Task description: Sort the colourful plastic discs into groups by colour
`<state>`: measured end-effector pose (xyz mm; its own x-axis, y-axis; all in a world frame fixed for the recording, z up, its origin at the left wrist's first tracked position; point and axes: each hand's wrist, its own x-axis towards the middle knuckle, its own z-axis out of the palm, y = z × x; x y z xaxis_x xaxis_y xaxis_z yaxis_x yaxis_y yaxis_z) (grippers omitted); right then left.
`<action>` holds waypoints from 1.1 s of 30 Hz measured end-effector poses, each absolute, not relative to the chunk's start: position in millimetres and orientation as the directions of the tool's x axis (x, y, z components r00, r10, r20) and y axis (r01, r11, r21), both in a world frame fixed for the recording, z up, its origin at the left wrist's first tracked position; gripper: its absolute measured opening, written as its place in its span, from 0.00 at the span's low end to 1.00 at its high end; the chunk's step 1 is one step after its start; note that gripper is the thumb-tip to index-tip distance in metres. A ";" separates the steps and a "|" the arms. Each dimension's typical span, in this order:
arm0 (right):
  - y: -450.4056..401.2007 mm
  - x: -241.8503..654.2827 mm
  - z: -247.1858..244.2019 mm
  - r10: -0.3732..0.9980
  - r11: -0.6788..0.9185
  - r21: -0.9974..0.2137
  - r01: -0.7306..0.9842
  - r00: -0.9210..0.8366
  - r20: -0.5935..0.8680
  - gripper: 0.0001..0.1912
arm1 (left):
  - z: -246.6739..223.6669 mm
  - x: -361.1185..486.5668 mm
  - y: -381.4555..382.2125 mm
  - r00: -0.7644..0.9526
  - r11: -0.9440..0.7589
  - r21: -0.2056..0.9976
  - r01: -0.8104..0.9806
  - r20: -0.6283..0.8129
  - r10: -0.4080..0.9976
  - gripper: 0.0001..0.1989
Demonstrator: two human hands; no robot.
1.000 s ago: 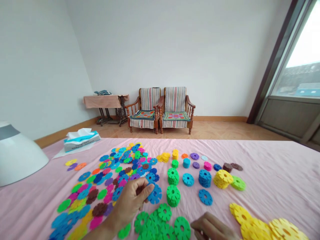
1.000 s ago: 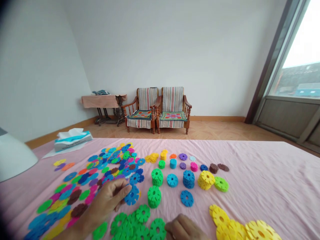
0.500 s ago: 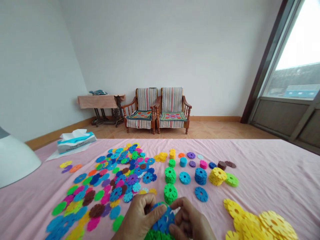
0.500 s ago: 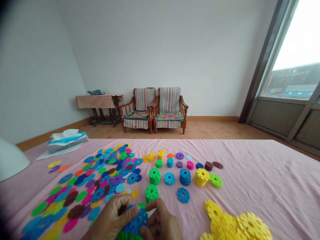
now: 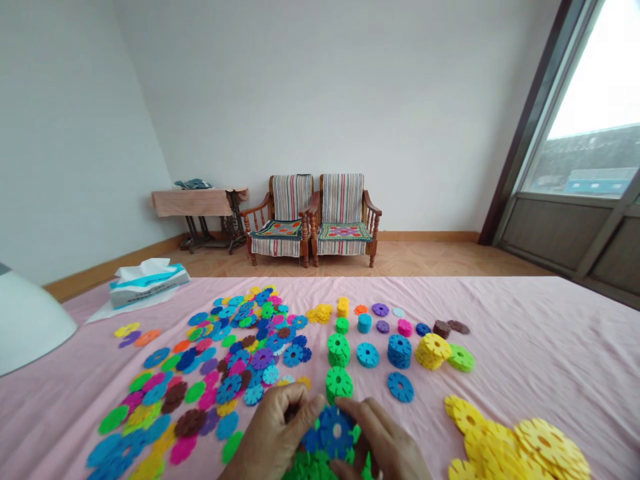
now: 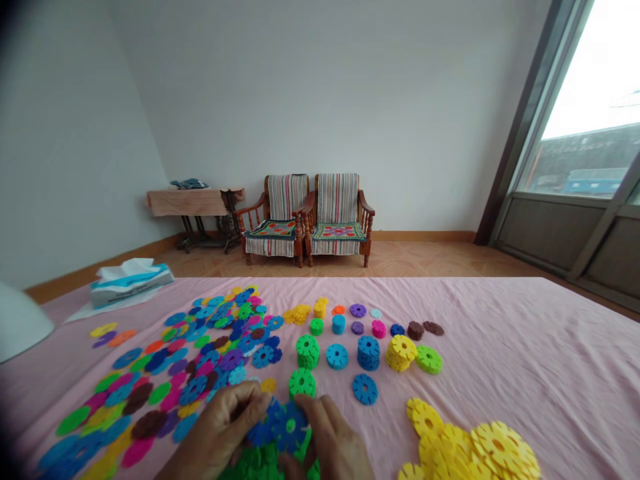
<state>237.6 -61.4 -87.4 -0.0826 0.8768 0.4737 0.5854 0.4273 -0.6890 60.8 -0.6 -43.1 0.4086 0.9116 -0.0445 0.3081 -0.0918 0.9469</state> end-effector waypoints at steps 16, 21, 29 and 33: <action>-49.5 280.1 -67.1 0.859 0.256 -0.520 0.815 0.055 0.509 0.17 | -45.4 53.0 18.1 0.259 0.104 0.985 0.139 -0.137 0.956 0.27; -51.8 269.6 -62.2 0.816 0.401 -0.541 0.739 -0.020 0.578 0.18 | -38.4 59.7 6.2 0.322 0.187 0.968 0.168 -0.233 0.918 0.29; -53.9 256.1 -66.9 0.758 0.589 -0.509 0.627 -0.212 0.617 0.25 | -40.2 68.8 -16.4 0.488 0.247 0.954 0.171 -0.300 0.820 0.27; -54.3 256.4 -70.2 0.777 0.571 -0.518 0.636 -0.215 0.592 0.26 | -36.8 69.3 -18.0 0.488 0.217 0.957 0.191 -0.285 0.825 0.28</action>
